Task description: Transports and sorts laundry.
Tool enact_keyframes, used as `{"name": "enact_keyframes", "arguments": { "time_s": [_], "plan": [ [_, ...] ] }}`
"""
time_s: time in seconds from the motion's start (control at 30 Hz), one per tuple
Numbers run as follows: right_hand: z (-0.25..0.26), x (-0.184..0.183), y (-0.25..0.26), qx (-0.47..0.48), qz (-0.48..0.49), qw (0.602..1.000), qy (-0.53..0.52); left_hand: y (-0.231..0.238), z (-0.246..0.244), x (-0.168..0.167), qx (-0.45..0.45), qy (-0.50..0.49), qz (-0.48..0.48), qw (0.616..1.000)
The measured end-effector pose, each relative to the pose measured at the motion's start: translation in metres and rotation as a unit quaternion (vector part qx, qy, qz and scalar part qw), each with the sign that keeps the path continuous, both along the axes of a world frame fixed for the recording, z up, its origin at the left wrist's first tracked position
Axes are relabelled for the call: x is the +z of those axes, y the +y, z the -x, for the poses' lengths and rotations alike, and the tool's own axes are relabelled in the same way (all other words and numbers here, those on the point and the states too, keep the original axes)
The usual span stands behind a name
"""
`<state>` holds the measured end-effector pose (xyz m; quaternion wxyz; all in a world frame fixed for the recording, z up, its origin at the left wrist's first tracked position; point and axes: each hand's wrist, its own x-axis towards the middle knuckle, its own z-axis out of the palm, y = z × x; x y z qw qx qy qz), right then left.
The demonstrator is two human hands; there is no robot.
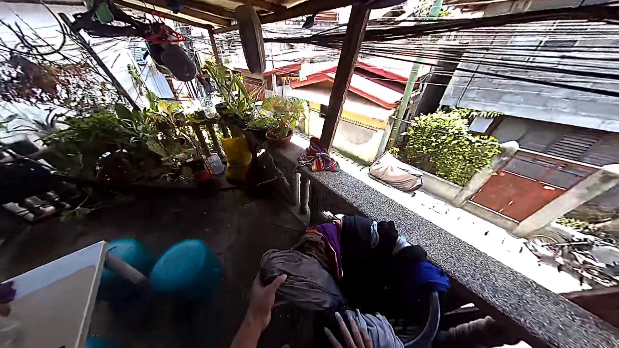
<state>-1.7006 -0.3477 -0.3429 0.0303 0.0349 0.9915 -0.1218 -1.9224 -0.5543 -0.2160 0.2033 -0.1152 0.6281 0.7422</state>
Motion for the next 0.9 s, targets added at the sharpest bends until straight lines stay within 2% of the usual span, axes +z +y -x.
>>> {"name": "enact_keyframes", "arguments": {
  "time_s": [0.13, 0.27, 0.37, 0.5, 0.63, 0.7, 0.77, 0.83, 0.87, 0.9],
  "plan": [
    [-0.002, -0.012, -0.002, -0.008, -0.030, 0.999, 0.032, 0.063, -0.006, 0.044, -0.083, 0.111, -0.007, 0.990],
    [-0.004, -0.012, -0.009, -0.020, -0.038, 0.999, 0.024, 0.109, -0.010, 0.078, -0.158, 0.165, 0.011, 0.973],
    [0.002, -0.003, -0.012, -0.031, -0.029, 0.999, 0.001, 0.133, 0.006, 0.104, -0.166, 0.186, -0.026, 0.968],
    [0.009, -0.002, -0.014, -0.052, 0.000, 0.999, -0.006, 0.134, 0.025, 0.165, -0.187, 0.182, -0.099, 0.960],
    [0.020, 0.006, -0.015, -0.087, 0.028, 0.995, -0.032, 0.106, 0.052, 0.228, -0.188, 0.211, -0.191, 0.940],
    [0.025, 0.012, -0.021, -0.126, 0.066, 0.989, 0.045, 0.081, 0.067, 0.263, -0.198, 0.237, -0.233, 0.922],
    [0.036, 0.024, -0.033, -0.179, 0.102, 0.960, 0.190, 0.052, 0.081, 0.298, -0.214, 0.271, -0.264, 0.901],
    [0.056, 0.044, -0.050, -0.249, 0.209, 0.910, 0.259, 0.020, 0.096, 0.329, -0.234, 0.303, -0.288, 0.878],
    [0.068, 0.055, -0.061, -0.302, 0.312, 0.868, 0.242, 0.004, 0.103, 0.342, -0.239, 0.319, -0.294, 0.869],
    [0.084, 0.065, -0.071, -0.359, 0.448, 0.795, 0.197, -0.012, 0.109, 0.352, -0.247, 0.338, -0.291, 0.860]
  ]
}}
